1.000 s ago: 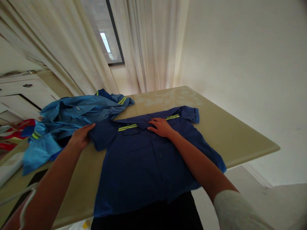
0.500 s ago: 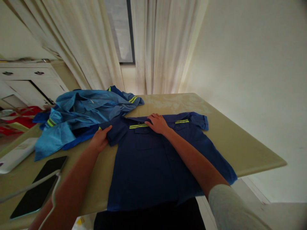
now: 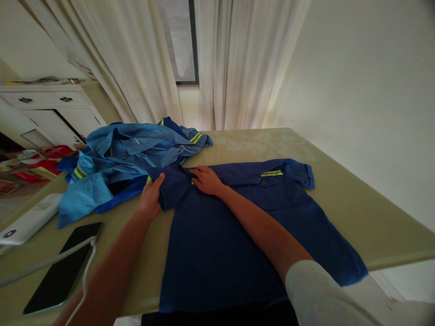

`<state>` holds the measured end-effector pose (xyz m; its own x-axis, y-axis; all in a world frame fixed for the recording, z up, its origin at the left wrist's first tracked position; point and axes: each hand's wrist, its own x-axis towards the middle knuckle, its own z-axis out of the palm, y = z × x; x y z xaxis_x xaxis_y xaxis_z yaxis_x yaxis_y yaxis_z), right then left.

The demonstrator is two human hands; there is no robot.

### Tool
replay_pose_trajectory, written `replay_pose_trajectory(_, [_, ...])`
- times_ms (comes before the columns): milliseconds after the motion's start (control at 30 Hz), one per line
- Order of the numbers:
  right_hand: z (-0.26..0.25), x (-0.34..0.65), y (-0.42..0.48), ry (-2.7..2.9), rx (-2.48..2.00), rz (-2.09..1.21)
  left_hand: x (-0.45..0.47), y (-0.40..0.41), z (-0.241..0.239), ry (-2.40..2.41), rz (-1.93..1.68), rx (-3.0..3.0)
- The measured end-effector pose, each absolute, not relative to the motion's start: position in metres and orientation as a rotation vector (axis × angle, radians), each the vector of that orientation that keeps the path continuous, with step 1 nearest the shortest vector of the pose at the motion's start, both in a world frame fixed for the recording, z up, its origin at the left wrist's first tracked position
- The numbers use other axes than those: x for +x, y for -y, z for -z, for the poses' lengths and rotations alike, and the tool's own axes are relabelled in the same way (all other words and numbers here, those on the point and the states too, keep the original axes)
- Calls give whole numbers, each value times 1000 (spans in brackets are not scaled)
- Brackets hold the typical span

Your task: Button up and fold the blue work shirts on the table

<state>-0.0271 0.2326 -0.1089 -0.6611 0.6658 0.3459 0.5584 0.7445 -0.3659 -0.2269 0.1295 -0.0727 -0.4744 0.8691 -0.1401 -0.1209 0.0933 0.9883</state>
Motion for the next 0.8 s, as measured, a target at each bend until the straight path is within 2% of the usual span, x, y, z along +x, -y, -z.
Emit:
replay_pose_trajectory(100, [102, -28, -245, 2410, -990, -607, -220, -119, 76, -1674, -1246, 1519])
replay_pose_trajectory(200, [93, -25, -260, 2128, -1085, -1109, -209, -105, 77, -1527, -855, 2190])
replay_pose_trajectory(267, [89, -19, -267, 1934, -1139, -1298, -202, -97, 76, -1415, -651, 2405])
replay_pose_trajectory(333, [88, -14, -269, 1910, -1160, -1279, -198, -93, 76, -1394, -553, 2504])
replay_pose_trajectory(467, [90, -8, -267, 2019, -1231, -1004, -203, -90, 74, -1583, -519, 2577])
replay_pose_trajectory(633, [91, -6, -266, 1901, -1440, -912, -216, -92, 72, -1725, -588, 2417])
replay_pose_trajectory(800, [87, -3, -265, 2041, -1348, -797, -217, -95, 65, -1644, -561, 2254])
